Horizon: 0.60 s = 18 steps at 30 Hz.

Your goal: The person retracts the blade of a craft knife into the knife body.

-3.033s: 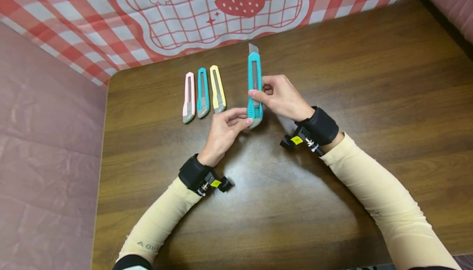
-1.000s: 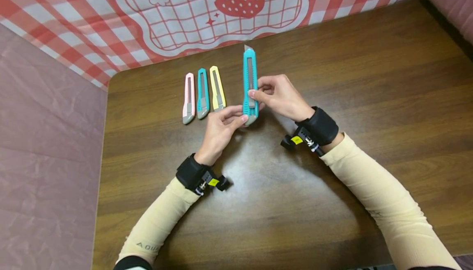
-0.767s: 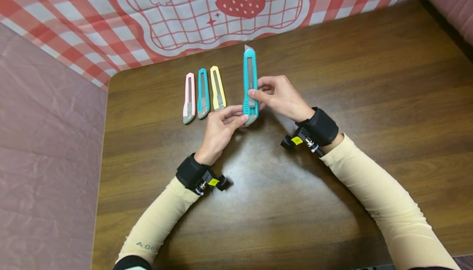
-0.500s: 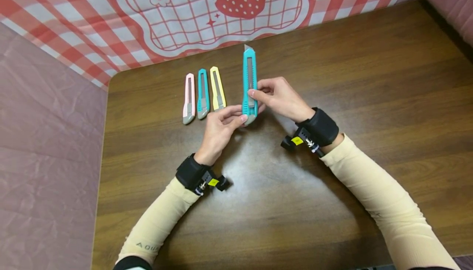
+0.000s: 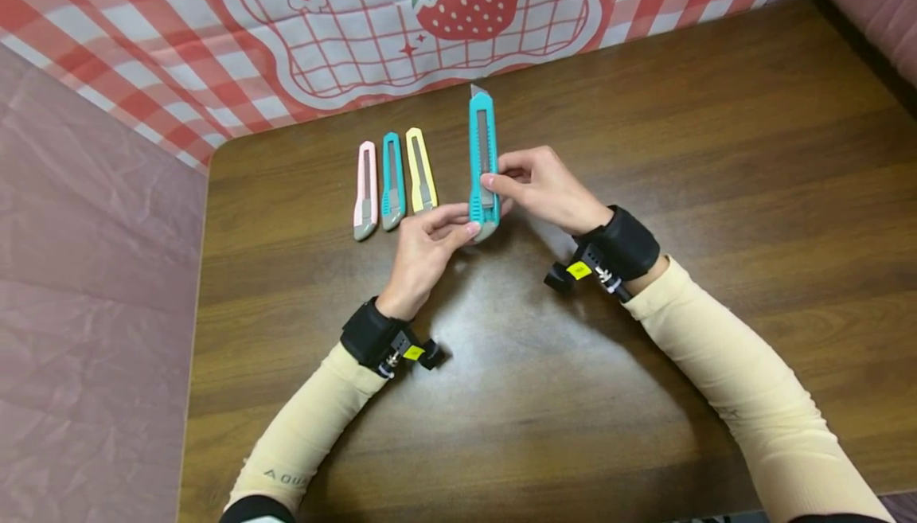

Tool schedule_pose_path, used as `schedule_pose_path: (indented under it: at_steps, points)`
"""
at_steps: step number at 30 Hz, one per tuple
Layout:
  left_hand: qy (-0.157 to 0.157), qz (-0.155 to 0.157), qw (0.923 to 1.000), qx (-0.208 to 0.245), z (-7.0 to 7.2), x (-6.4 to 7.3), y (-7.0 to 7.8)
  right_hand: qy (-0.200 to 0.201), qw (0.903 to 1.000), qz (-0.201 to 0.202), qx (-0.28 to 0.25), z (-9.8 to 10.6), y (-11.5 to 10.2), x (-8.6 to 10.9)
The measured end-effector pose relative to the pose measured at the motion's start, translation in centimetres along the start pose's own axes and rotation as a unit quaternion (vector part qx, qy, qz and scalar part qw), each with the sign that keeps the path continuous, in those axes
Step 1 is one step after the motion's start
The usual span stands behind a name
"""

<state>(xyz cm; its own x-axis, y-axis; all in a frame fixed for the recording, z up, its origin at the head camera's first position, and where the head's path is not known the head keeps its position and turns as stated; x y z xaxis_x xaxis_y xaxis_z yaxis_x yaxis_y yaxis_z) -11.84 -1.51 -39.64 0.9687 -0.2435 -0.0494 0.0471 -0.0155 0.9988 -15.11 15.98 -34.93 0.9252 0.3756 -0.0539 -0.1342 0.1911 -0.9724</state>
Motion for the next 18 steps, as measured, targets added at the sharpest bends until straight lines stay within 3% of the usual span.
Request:
schedule_pose_path:
  at_steps: [8, 18]
  points:
    - [-0.004, 0.016, 0.9999, 0.003, -0.2, -0.1, 0.1, 0.021, 0.9975, 0.02, 0.065, -0.2, -2.5, 0.7]
    - [-0.009, 0.023, 0.9997, -0.001, -0.3, 0.0, -0.1, 0.013, 0.9978, 0.028, 0.059, -0.1, -2.4, 0.8]
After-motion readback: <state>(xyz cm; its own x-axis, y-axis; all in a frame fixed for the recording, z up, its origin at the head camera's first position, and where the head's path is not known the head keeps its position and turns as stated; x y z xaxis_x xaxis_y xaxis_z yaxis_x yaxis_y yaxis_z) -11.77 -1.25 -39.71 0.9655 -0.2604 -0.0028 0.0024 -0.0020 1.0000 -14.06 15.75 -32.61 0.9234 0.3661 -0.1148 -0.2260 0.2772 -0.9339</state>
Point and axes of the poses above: each hand's wrist, its own x-axis away from the middle knuckle, its own z-axis out of the back of the hand, y = z × x, the point moved 2 cm from there along -x, towards the middle knuckle, and after that the axes turned 1 degree about y, right-handed, at the moved point
